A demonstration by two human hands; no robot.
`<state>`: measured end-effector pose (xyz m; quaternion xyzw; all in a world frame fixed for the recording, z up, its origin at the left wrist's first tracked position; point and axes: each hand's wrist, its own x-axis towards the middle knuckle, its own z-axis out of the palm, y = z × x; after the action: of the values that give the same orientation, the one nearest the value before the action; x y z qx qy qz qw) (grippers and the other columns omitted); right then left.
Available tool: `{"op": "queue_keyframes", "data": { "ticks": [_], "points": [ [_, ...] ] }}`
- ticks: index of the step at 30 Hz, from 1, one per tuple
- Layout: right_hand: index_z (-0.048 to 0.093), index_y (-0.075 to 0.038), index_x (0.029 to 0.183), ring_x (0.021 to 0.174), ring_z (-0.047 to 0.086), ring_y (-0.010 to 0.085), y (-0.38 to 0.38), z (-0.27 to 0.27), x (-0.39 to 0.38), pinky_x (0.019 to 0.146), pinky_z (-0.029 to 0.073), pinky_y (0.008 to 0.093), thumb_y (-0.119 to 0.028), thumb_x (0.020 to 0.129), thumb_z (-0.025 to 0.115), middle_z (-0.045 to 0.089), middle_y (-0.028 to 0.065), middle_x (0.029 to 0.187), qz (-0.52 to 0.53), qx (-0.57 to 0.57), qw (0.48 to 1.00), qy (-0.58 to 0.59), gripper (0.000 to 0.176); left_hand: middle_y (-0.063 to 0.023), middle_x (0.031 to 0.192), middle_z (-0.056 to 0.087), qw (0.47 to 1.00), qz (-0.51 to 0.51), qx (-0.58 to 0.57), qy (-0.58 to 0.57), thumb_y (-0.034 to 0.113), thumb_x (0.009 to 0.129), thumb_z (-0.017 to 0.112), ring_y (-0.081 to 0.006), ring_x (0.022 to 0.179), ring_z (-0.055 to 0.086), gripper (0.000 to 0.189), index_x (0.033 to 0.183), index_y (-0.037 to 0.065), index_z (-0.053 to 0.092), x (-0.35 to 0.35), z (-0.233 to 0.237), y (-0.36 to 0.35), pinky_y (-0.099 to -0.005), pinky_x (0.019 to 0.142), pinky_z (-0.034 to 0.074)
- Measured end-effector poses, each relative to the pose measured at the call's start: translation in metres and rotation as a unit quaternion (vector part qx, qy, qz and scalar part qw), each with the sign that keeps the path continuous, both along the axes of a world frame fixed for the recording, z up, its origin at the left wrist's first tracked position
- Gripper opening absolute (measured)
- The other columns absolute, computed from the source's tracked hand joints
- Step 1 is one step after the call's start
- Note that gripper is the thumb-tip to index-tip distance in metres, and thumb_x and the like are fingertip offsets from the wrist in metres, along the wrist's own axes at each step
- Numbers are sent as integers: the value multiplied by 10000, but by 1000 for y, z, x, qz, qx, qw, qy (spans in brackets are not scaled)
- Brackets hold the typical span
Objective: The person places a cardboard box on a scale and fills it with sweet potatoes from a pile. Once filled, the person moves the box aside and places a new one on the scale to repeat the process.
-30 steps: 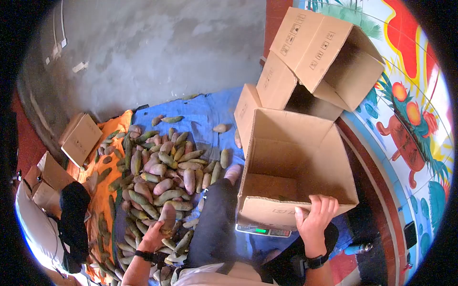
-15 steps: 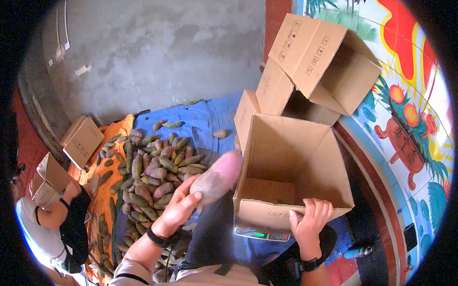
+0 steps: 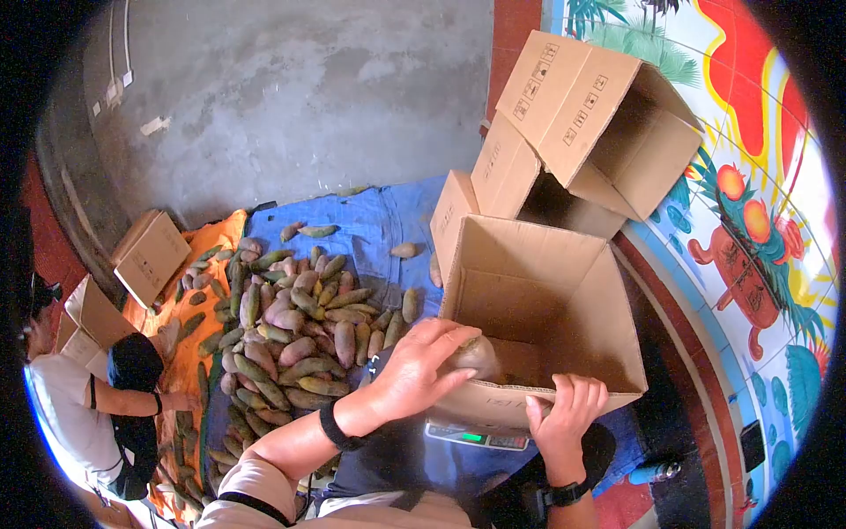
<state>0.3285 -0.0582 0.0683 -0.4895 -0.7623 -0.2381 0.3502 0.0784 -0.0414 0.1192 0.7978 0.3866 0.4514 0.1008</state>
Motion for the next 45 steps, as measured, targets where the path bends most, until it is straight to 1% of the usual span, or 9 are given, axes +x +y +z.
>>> {"op": "queue_keyframes", "data": {
  "ticks": [12, 26, 29, 32, 33, 37, 40, 43, 45],
  "points": [
    [522, -28, 1021, 916, 470, 333, -2, 0, -2, 910, 332, 505, -417, 818, 591, 520, 147, 959, -8, 3, 1000, 0, 444, -156, 1085, 612, 991, 122, 3, -64, 70, 782, 640, -338, 1017, 566, 238, 1014, 19, 629, -51, -44, -18, -413, 900, 441],
    [517, -28, 1015, 919, 457, 346, 9, 3, -3, 897, 330, 505, -423, 855, 557, 504, 150, 945, -15, -4, 1000, -2, 428, -185, 799, 628, 856, 430, -276, 83, 226, 783, 604, -392, 806, 598, 205, 776, 26, 648, -233, -285, -172, -463, 723, 481],
    [516, -24, 1013, 912, 455, 350, 9, 1, 2, 872, 337, 495, -437, 870, 536, 502, 155, 946, -11, -12, 1000, -21, 437, -149, 895, 678, 702, 518, -478, 106, 232, 831, 538, -342, 842, 655, 228, 889, 65, 683, -261, -335, -217, -440, 750, 525],
    [523, -19, 1024, 910, 459, 358, 8, -1, 2, 859, 342, 487, -447, 886, 507, 510, 167, 944, -32, -3, 999, -20, 451, -231, 926, 671, 638, 415, -527, 378, 304, 836, 524, -340, 902, 666, 403, 975, -58, 634, -310, -440, -290, -420, 771, 544],
    [523, -19, 1024, 910, 459, 358, 8, -1, 3, 859, 342, 487, -447, 886, 507, 510, 167, 944, -23, -14, 999, -26, 451, -238, 991, 661, 620, 468, -555, 297, 273, 817, 538, -341, 916, 663, 377, 990, -47, 638, -322, -481, -317, -415, 778, 543],
    [529, 6, 1045, 964, 469, 363, 12, -5, 8, 864, 353, 479, -386, 910, 488, 525, 185, 1001, -18, -3, 999, -47, 417, -211, 1158, 616, 554, 504, -654, 101, 311, 765, 571, -334, 1087, 596, 436, 1085, 23, 633, -280, -419, -341, -418, 935, 470],
    [524, 12, 1063, 964, 479, 377, 14, -5, 10, 864, 357, 479, -359, 924, 476, 528, 198, 1015, -35, 18, 997, -68, 400, -189, 1158, 620, 520, 545, -653, 80, 345, 760, 630, -318, 1098, 585, 411, 1065, 73, 672, -262, -425, -355, -390, 927, 479],
    [518, 16, 1076, 967, 482, 377, 15, -4, 9, 857, 365, 472, -347, 927, 474, 528, 202, 1017, -22, 15, 998, -53, 394, -190, 1278, 546, 498, 455, -736, 56, 492, 762, 605, -348, 1191, 519, 661, 1268, 75, 521, -244, -422, -370, -439, 1009, 407],
    [514, 19, 1090, 975, 486, 376, 16, -6, 14, 860, 371, 462, -328, 930, 475, 530, 203, 1023, -23, 7, 998, -60, 384, -169, 1355, 475, 494, 381, -764, 165, 491, 760, 618, -336, 1252, 463, 702, 1335, 123, 454, -249, -463, -387, -445, 1029, 384]
  ]
}}
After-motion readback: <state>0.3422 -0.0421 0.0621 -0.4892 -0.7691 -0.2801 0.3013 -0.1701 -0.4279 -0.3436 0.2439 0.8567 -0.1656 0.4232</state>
